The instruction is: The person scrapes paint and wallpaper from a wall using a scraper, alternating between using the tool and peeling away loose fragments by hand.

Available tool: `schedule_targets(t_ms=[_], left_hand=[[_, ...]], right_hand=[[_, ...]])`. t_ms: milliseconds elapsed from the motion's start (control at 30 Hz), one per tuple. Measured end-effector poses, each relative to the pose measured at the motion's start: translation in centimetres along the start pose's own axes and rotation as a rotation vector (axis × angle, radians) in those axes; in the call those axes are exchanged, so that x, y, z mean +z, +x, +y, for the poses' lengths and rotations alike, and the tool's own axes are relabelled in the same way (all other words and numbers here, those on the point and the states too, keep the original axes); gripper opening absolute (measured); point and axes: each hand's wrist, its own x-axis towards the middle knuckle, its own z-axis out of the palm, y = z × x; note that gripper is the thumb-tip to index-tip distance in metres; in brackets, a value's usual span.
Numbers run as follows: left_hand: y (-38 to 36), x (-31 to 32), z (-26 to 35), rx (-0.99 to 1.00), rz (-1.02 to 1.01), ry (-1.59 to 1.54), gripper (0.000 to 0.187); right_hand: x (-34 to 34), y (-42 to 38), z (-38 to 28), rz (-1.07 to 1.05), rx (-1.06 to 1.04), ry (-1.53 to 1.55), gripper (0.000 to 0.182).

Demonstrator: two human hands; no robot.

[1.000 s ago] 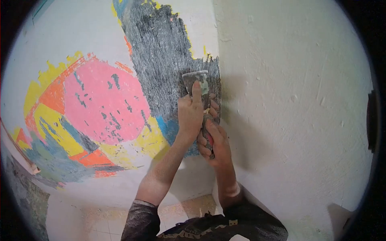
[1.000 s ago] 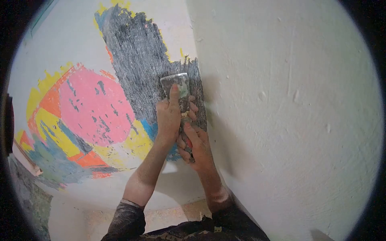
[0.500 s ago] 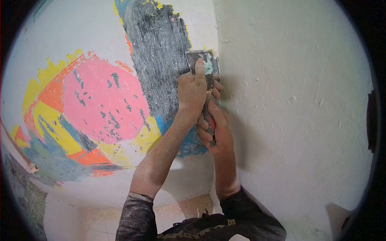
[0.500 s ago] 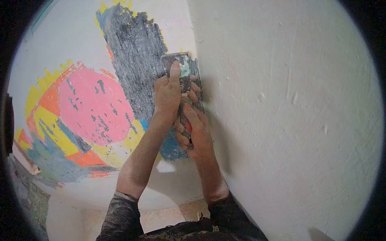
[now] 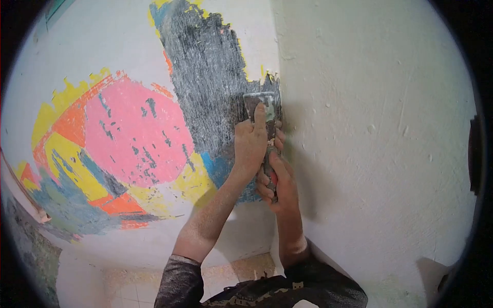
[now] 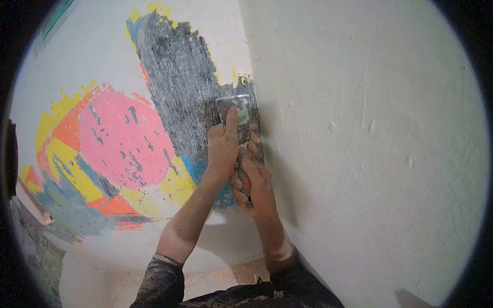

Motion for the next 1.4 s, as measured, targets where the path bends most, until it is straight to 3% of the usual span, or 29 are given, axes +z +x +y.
schedule_targets(t_ms=[167,400,533,667,767,867,933,967,1033,1067,1133,1167,1267,1400], left_hand=[[1.3,0.5,3.0,-0.019,-0.038,-0.069,0.059],[-0.1,0.5,0.2,-0.084,0.005,-0.062,0.059],[1.3,0.2,0.7,-0.003,-0.028,-0.064,0.057],[-0.5,0.1,-1.2,-0.045,-0.026,-0.060,0.057],[1.5,0.7,0.9,0.026,-0.049,-0.099,0.059],[1.6,0.2,1.6,-0.010,-0.048,-0.026,0.059],[-0.2,0.2,0.0,0.020,-0.026,0.029,0.060],[-0.5,0.0,-0.8,0.053,-0.001,0.082,0.060],[2.4,-0.2,-1.7,0.067,-0.002,0.150,0.061],[3.6,-0.3,-2.2,0.072,0.007,0.216,0.061],[3.2,0.1,1.4,0.094,-0.034,0.062,0.061],[2.9,0.2,2.7,0.131,-0.075,-0.082,0.061],[0.5,-0.2,2.1,-0.043,-0.043,0.000,0.056],[0.8,0.1,1.0,-0.031,-0.028,-0.033,0.053]], right_hand=[[0.6,1.3,-1.6,-0.086,0.005,0.042,0.027],[0.1,0.1,-0.7,-0.021,-0.041,-0.011,0.029],[0.7,0.5,-0.8,0.030,-0.040,-0.022,0.028],[-0.8,0.3,0.7,-0.005,-0.093,-0.052,0.027],[-0.7,1.6,-0.7,0.080,-0.150,-0.220,0.026],[0.2,1.4,-1.2,-0.068,-0.121,-0.122,0.028],[0.4,0.5,0.6,0.161,-0.179,-0.172,0.029],[1.1,0.9,0.8,0.154,-0.189,-0.167,0.029],[2.0,1.2,0.7,0.265,-0.528,-0.322,0.030],[1.8,1.5,-0.4,0.270,-0.524,-0.332,0.030],[1.1,2.4,-2.6,-0.070,-0.237,-0.218,0.032],[1.1,2.3,-2.2,-0.069,-0.231,-0.217,0.032],[0.8,1.5,0.0,0.061,-0.160,-0.159,0.029],[0.3,1.6,-0.2,0.060,-0.164,-0.114,0.026]])
